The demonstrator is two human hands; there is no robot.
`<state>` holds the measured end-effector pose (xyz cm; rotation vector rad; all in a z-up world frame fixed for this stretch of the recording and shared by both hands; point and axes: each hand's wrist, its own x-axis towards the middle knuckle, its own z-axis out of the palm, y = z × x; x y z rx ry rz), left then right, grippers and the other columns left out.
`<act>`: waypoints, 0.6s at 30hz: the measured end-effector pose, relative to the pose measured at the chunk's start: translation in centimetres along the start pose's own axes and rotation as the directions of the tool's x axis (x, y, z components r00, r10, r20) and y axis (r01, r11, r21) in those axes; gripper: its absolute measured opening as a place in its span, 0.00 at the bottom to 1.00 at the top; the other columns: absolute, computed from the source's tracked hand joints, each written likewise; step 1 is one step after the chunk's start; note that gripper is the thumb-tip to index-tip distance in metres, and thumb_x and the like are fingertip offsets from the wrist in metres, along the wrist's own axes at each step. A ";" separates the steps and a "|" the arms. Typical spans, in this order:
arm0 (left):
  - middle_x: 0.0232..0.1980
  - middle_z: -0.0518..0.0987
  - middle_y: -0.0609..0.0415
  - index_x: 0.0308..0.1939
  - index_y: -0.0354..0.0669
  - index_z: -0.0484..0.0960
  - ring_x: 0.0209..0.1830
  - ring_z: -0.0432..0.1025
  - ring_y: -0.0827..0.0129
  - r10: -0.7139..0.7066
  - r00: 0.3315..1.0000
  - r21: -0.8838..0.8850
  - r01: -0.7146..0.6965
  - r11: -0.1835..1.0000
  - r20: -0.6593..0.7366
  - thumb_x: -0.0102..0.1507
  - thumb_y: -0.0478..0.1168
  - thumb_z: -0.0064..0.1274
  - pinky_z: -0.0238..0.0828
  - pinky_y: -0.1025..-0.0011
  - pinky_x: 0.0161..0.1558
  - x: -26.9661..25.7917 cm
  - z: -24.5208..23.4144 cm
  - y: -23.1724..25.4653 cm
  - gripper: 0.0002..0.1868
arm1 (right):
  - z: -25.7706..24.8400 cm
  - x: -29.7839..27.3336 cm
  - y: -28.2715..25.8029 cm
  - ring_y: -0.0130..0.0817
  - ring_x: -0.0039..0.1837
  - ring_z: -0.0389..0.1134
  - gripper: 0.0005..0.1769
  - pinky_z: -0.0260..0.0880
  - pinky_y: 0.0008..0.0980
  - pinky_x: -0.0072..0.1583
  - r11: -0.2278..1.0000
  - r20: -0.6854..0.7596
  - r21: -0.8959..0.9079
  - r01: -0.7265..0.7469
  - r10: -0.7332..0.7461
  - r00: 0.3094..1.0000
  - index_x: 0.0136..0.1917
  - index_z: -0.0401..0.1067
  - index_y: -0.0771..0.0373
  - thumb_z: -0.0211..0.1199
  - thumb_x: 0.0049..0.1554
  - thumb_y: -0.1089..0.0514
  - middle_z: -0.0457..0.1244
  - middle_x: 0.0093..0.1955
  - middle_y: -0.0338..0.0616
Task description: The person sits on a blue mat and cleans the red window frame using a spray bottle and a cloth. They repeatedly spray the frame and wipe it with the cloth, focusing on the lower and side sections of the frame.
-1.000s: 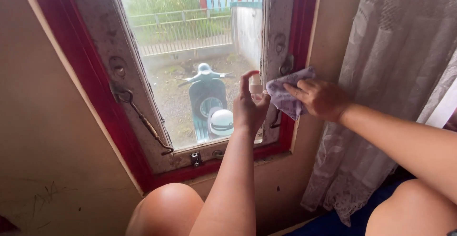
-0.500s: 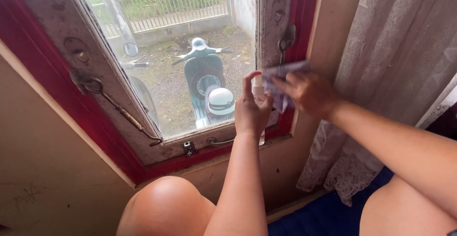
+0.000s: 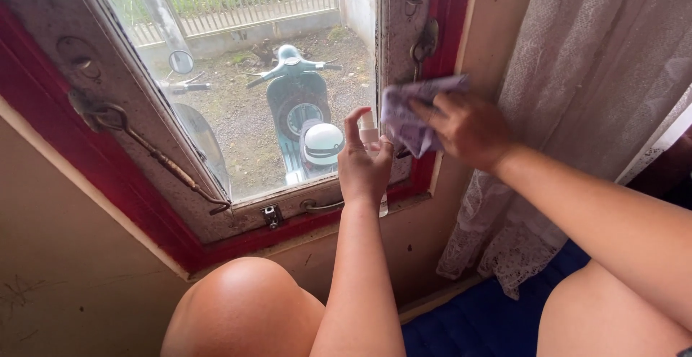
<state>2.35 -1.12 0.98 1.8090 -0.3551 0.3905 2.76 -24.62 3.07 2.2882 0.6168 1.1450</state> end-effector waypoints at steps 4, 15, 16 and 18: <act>0.37 0.83 0.42 0.64 0.76 0.62 0.43 0.80 0.40 -0.011 1.000 -0.012 0.011 1.000 -0.006 0.62 0.43 0.50 0.74 0.48 0.46 -0.4 -0.2 0.2 0.29 | -0.4 -0.3 -0.5 0.34 0.48 0.66 0.31 0.71 0.38 0.52 1.000 0.042 0.010 -0.026 0.025 0.999 0.72 0.68 0.42 0.58 0.55 0.56 0.58 0.48 0.36; 0.38 0.83 0.40 0.65 0.75 0.62 0.44 0.80 0.40 0.004 1.000 -0.075 -0.006 0.997 -0.024 0.63 0.40 0.50 0.75 0.49 0.45 -0.8 -0.7 1.3 0.29 | 0.3 0.1 1.0 0.34 0.49 0.63 0.30 0.70 0.37 0.52 0.998 0.033 0.010 -0.054 0.054 0.998 0.70 0.70 0.39 0.55 0.56 0.61 0.58 0.51 0.36; 0.38 0.83 0.40 0.65 0.75 0.62 0.44 0.80 0.40 0.008 1.000 -0.079 -0.010 0.997 -0.024 0.63 0.40 0.50 0.75 0.49 0.45 -0.9 -0.5 1.3 0.29 | -0.1 -0.2 0.9 0.34 0.49 0.63 0.30 0.70 0.37 0.52 0.999 0.033 0.005 -0.054 0.053 0.998 0.70 0.70 0.39 0.55 0.56 0.61 0.58 0.51 0.36; 0.37 0.83 0.41 0.65 0.74 0.62 0.44 0.79 0.38 0.016 1.000 -0.052 -0.016 0.999 0.003 0.63 0.41 0.50 0.74 0.48 0.45 -1.0 -0.6 1.2 0.29 | -0.8 -0.6 0.4 0.36 0.48 0.64 0.31 0.71 0.39 0.53 0.999 0.109 0.030 0.016 -0.019 0.994 0.67 0.71 0.34 0.55 0.53 0.61 0.59 0.49 0.36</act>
